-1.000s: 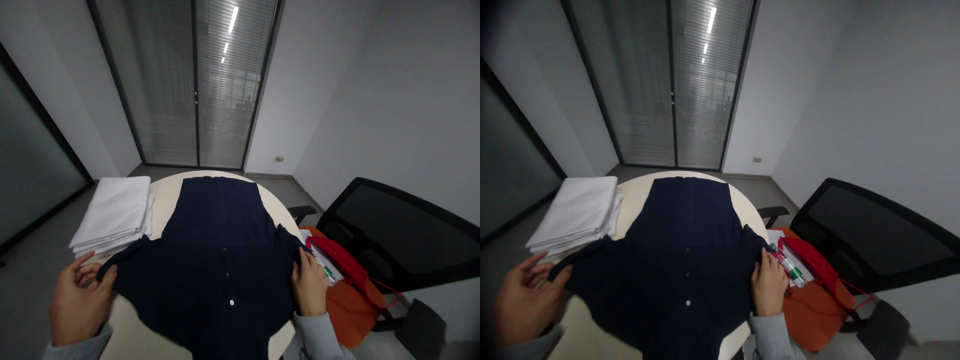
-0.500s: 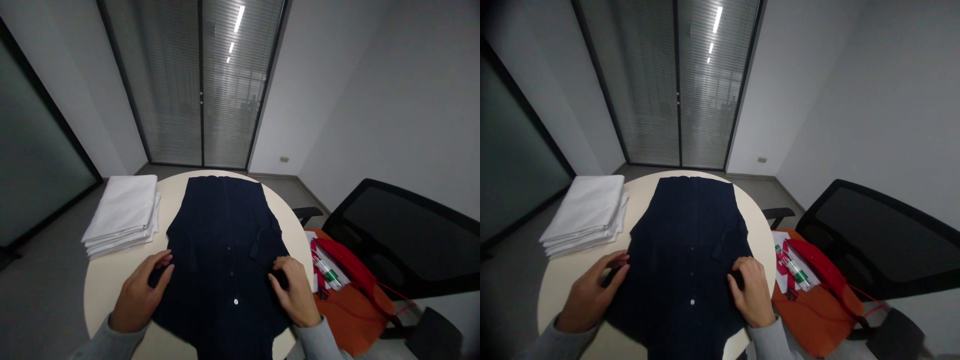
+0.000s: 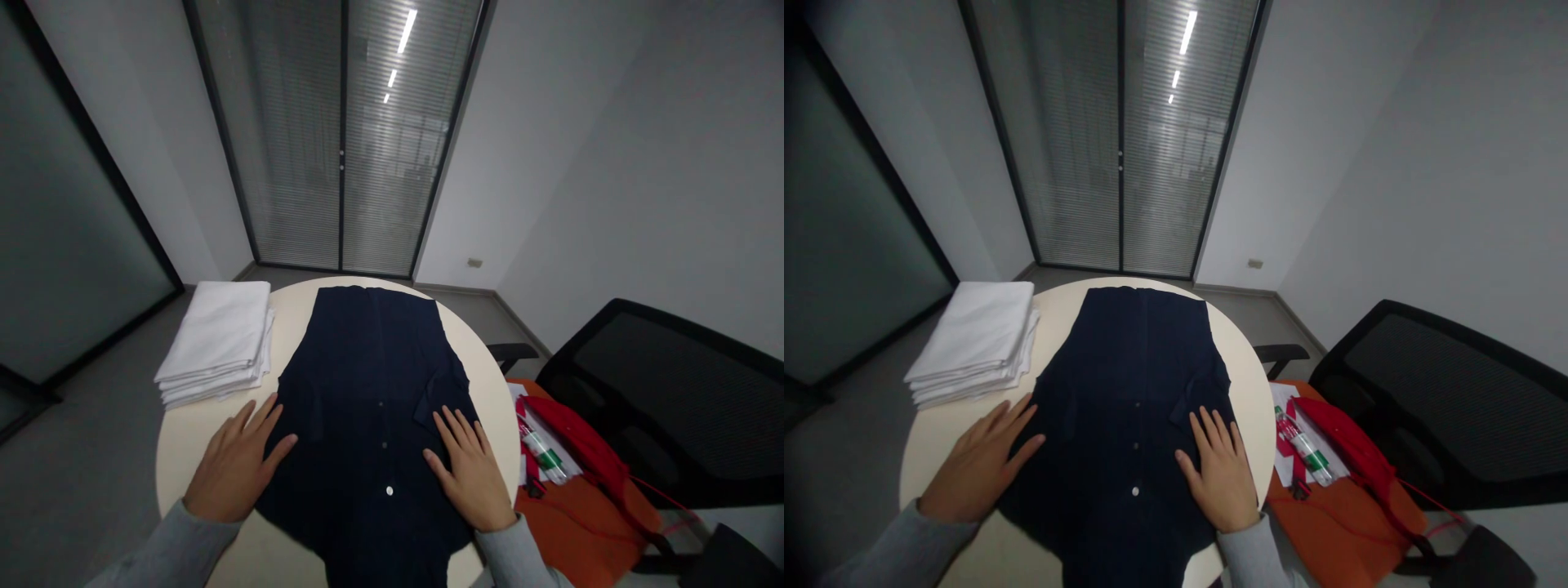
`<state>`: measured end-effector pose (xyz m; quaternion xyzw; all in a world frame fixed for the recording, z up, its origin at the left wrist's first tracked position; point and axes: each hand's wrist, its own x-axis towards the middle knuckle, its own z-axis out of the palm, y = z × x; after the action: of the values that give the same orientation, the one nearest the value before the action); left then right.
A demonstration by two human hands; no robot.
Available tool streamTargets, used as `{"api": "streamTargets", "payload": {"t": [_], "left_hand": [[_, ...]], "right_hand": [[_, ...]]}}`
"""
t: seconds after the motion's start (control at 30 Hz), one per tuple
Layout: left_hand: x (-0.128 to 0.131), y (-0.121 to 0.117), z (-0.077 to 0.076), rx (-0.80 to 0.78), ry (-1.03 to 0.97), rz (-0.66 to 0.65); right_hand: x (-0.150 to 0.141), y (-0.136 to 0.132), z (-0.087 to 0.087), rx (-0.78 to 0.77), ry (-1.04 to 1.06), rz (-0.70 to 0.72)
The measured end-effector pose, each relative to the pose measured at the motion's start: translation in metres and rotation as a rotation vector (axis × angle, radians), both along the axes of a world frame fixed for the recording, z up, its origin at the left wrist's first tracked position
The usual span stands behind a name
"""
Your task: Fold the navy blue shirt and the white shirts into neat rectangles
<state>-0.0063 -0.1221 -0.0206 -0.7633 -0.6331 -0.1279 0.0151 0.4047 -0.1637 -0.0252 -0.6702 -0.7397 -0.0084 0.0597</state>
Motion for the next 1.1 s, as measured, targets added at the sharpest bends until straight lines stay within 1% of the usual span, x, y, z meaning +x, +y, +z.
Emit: {"api": "streamTargets", "payload": {"t": [0.1,0.17,0.23,0.33,0.4,0.5,0.67,0.77,0.83,0.9,0.97,1.03,1.1], "left_hand": [[0.011,0.028,0.017,0.033,-0.068,-0.142],[0.021,0.05,0.019,0.021,-0.066,-0.215],[0.029,0.068,0.012,-0.016,-0.02,-0.238],[0.034,0.081,-0.007,-0.043,0.04,-0.263],[0.031,0.083,-0.017,-0.027,0.051,-0.274],[0.026,0.082,-0.024,-0.007,0.059,-0.272],[0.023,0.084,-0.023,0.0,0.067,-0.286],[0.022,0.086,-0.021,-0.001,0.072,-0.293],[0.024,0.086,-0.018,0.02,0.074,-0.289],[0.029,0.085,-0.013,0.066,0.067,-0.28],[0.037,0.082,-0.008,0.1,0.052,-0.27],[0.045,0.08,-0.006,0.079,0.042,-0.284],[0.05,0.08,-0.009,0.022,0.038,-0.313]], "right_hand": [[-0.002,-0.001,0.001,0.001,-0.014,0.005],[-0.004,-0.002,0.001,-0.002,-0.021,0.002],[-0.006,-0.004,0.001,-0.003,-0.027,-0.009],[-0.011,-0.01,0.0,0.004,-0.03,-0.045],[-0.014,-0.014,-0.001,0.022,-0.03,-0.094],[-0.014,-0.021,-0.003,0.052,-0.032,-0.168],[-0.001,-0.029,-0.004,0.033,-0.031,-0.222],[0.008,-0.033,-0.003,-0.001,-0.022,-0.191],[0.01,-0.033,0.002,-0.009,-0.02,-0.177],[0.008,-0.029,0.013,0.034,-0.03,-0.18],[0.002,-0.018,0.027,0.124,-0.039,-0.166],[-0.006,0.0,0.039,0.199,-0.039,-0.092],[-0.009,0.021,0.041,0.193,-0.04,0.031]]}}
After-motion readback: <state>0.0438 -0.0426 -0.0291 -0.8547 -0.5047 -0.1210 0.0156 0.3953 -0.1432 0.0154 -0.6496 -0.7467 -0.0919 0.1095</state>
